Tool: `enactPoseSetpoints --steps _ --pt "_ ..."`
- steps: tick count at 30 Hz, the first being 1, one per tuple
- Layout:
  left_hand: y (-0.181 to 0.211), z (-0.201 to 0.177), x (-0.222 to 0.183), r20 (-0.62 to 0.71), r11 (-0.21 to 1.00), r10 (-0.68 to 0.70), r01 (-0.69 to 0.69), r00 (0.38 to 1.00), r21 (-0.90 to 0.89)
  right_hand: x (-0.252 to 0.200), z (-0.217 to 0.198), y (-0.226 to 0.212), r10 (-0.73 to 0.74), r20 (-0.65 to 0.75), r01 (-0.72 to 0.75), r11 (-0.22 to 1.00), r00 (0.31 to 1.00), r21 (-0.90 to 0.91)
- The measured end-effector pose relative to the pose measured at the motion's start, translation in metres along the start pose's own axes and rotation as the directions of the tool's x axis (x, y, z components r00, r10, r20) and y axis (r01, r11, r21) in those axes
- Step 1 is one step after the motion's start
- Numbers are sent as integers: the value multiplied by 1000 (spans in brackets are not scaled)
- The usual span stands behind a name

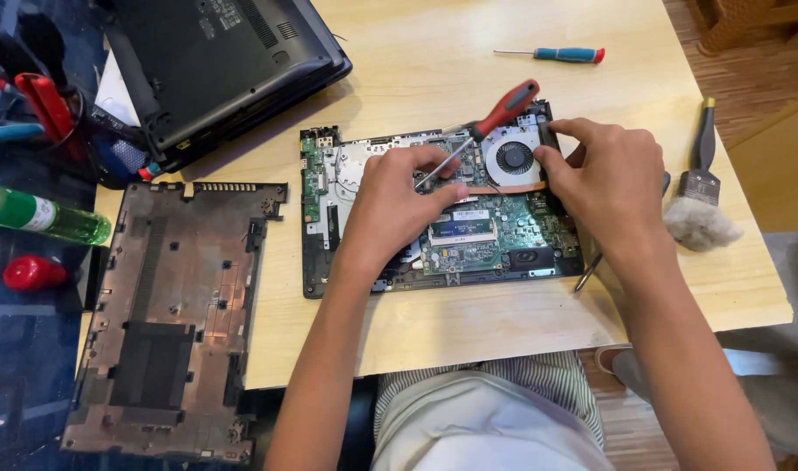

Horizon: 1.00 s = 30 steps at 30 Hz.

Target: Disassembling and cleaning internal components of a laptop using a screwdriver and brush

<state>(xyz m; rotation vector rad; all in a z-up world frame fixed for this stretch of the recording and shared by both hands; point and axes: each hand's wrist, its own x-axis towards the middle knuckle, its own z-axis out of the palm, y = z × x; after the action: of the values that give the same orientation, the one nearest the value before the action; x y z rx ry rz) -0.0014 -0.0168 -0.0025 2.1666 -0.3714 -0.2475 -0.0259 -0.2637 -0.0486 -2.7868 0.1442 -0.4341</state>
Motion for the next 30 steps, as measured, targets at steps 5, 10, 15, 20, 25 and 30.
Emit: enactPoseSetpoints --steps 5,10,15,20,25,30 --pt "-9 1 3 89 984 142 -150 986 99 1 -3 -1 7 24 -8 1000 1000 28" --pt "-4 -2 4 116 987 124 -135 985 87 5 -21 -5 21 77 -35 981 997 188" --pt "-7 -1 0 152 990 60 -78 987 118 2 -31 -12 128 251 -190 951 960 244" --pt "-11 1 3 147 986 96 -114 984 124 3 -41 -24 185 306 -273 922 934 275" --pt "-12 2 2 145 988 118 -130 982 82 2 -35 -19 142 260 -210 943 955 257" --pt "-10 6 4 128 994 64 -75 990 83 1 -29 -14 101 220 -159 952 970 262"
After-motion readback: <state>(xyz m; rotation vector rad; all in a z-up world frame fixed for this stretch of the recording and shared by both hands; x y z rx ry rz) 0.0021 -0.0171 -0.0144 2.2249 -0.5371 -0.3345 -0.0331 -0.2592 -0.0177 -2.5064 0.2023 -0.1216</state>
